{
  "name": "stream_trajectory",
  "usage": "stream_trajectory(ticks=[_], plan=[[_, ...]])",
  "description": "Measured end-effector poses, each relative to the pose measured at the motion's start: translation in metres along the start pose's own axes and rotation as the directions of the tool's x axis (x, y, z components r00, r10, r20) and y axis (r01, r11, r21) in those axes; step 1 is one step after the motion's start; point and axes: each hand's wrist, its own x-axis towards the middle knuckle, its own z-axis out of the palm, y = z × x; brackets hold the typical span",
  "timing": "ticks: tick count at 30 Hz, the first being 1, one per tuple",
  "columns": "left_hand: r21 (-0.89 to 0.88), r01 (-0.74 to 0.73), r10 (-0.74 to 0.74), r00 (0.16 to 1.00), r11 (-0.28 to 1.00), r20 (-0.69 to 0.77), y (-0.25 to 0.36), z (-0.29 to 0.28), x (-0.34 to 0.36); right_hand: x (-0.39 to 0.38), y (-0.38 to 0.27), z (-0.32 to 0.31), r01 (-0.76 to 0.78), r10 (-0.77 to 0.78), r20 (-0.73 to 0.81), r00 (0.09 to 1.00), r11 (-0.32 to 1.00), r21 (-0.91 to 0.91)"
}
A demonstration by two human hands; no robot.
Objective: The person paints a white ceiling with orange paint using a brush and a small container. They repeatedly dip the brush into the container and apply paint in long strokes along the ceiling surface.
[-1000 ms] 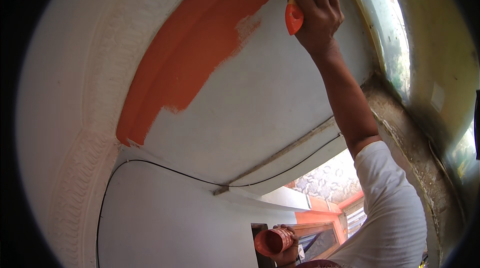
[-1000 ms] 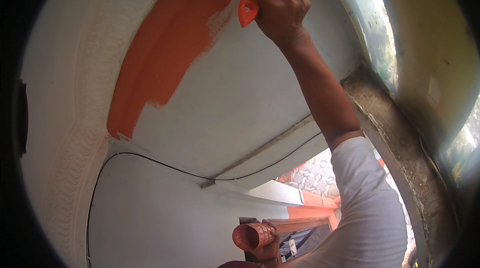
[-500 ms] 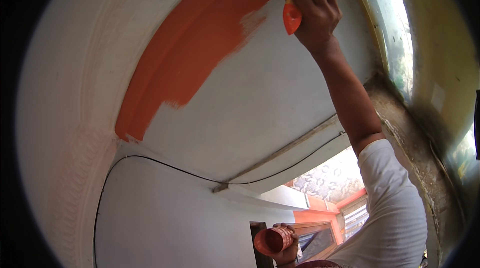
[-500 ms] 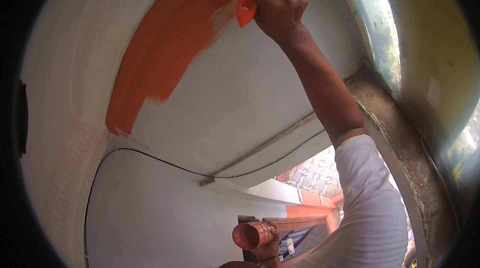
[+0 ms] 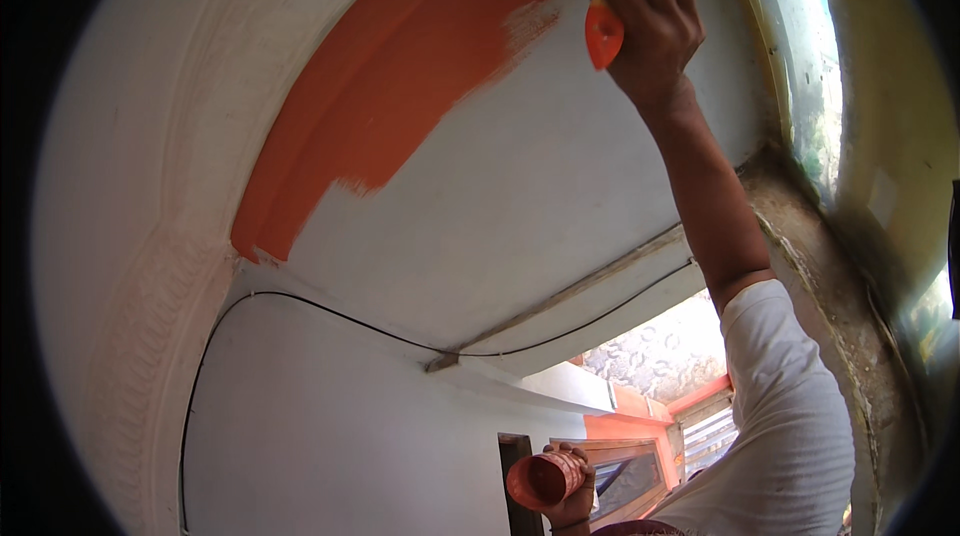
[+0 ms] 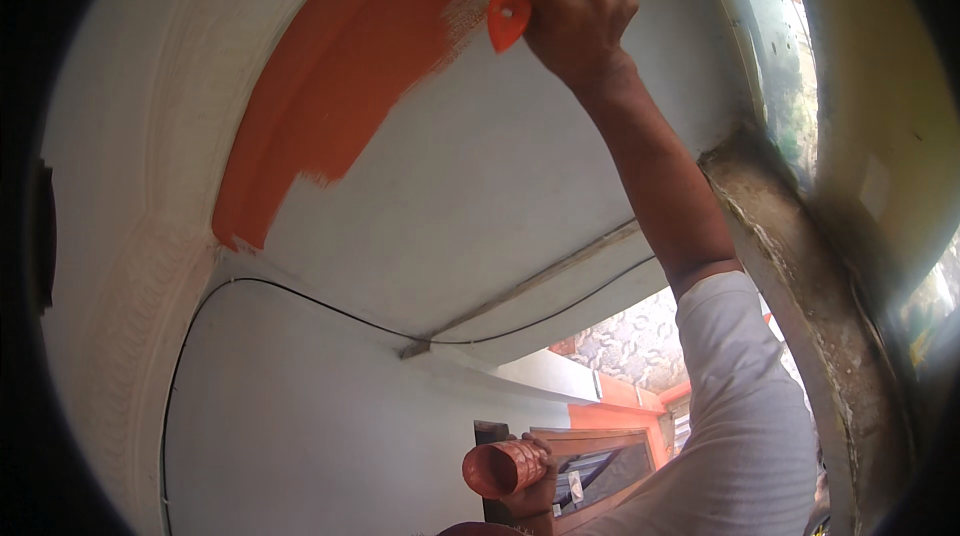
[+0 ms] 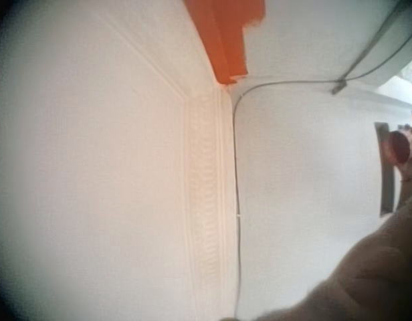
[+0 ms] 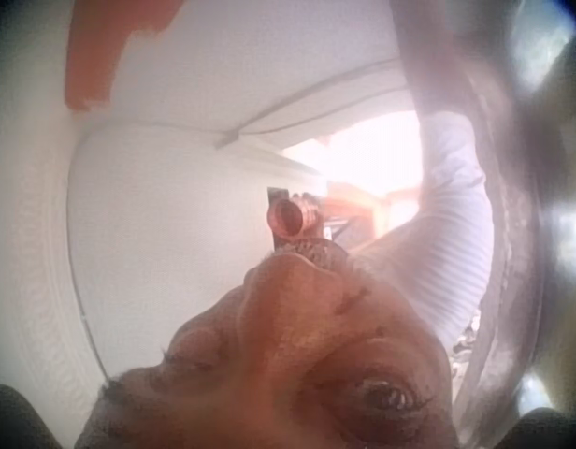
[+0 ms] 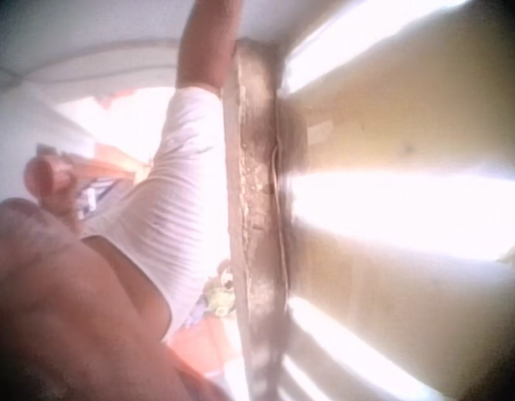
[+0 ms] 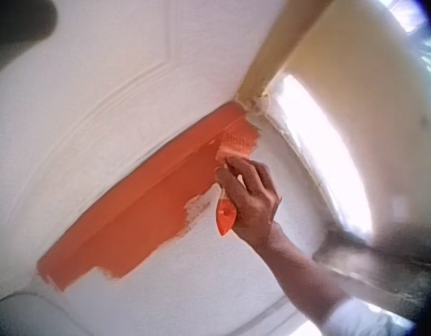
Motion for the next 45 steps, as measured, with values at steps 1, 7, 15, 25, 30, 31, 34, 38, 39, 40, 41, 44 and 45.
stream_trajectory(ticks=[1, 7, 15, 25, 30, 31, 34, 38, 39, 40, 41, 44, 45], plan=[[0.02, -0.005, 0.005, 1.0, 1.0, 0.004, 0.002, -0.001, -0.001, 0.011, 0.005, 0.0, -0.024, 0.024, 0.04, 0.999, 1.0, -0.017], [-0.004, -0.008, 0.008, 1.0, 1.0, -0.016, 0.004, -0.004, -0.003, 0.01, -0.008, 0.013, 0.088, -0.102, 0.172, 0.98, 0.992, 0.089], [-0.03, 0.029, -0.029, 1.0, 0.999, 0.008, -0.003, 0.005, 0.002, 0.02, 0.002, -0.004, 0.038, -0.045, 0.088, 0.995, 0.996, 0.078], [0.004, 0.019, -0.019, 1.0, 1.0, -0.004, 0.0, -0.003, 0.0, 0.005, -0.014, -0.02, 0.118, -0.13, 0.212, 0.969, 0.991, 0.068], [-0.012, -0.007, 0.007, 1.0, 1.0, -0.017, -0.002, 0.0, -0.003, 0.034, 0.027, -0.01, 0.032, -0.017, 0.098, 0.995, 0.988, -0.152], [-0.008, -0.019, 0.019, 1.0, 1.0, -0.022, -0.002, -0.003, -0.004, 0.033, 0.033, -0.003, 0.033, -0.02, 0.094, 0.995, 0.989, -0.141], [-0.046, 0.023, -0.023, 1.0, 0.999, 0.011, -0.006, -0.006, 0.007, 0.035, 0.052, 0.007, 0.054, -0.044, 0.109, 0.993, 0.994, -0.093], [0.002, -0.008, 0.008, 1.0, 1.0, 0.012, -0.005, -0.016, 0.006, 0.032, 0.04, -0.007, 0.056, -0.059, 0.123, 0.991, 0.998, 0.028], [0.005, -0.009, 0.009, 1.0, 1.0, 0.008, -0.007, -0.015, 0.006, 0.034, 0.041, -0.01, 0.074, -0.077, 0.102, 0.992, 0.997, 0.037], [0.009, -0.011, 0.011, 1.0, 1.0, 0.003, -0.009, -0.014, 0.008, 0.036, 0.047, -0.008, 0.068, -0.069, 0.095, 0.993, 0.998, 0.014], [-0.018, -0.004, 0.004, 1.0, 1.0, 0.001, -0.01, -0.014, 0.011, 0.037, 0.055, 0.0, 0.063, -0.062, 0.088, 0.994, 0.998, -0.008], [-0.065, 0.02, -0.02, 1.0, 0.998, 0.001, -0.013, -0.017, 0.017, 0.047, 0.064, 0.013, 0.126, -0.125, 0.048, 0.991, 0.992, -0.002], [-0.058, 0.011, -0.011, 1.0, 0.998, 0.006, -0.012, -0.019, 0.017, 0.046, 0.057, 0.011, 0.116, -0.117, 0.067, 0.991, 0.993, 0.013]])
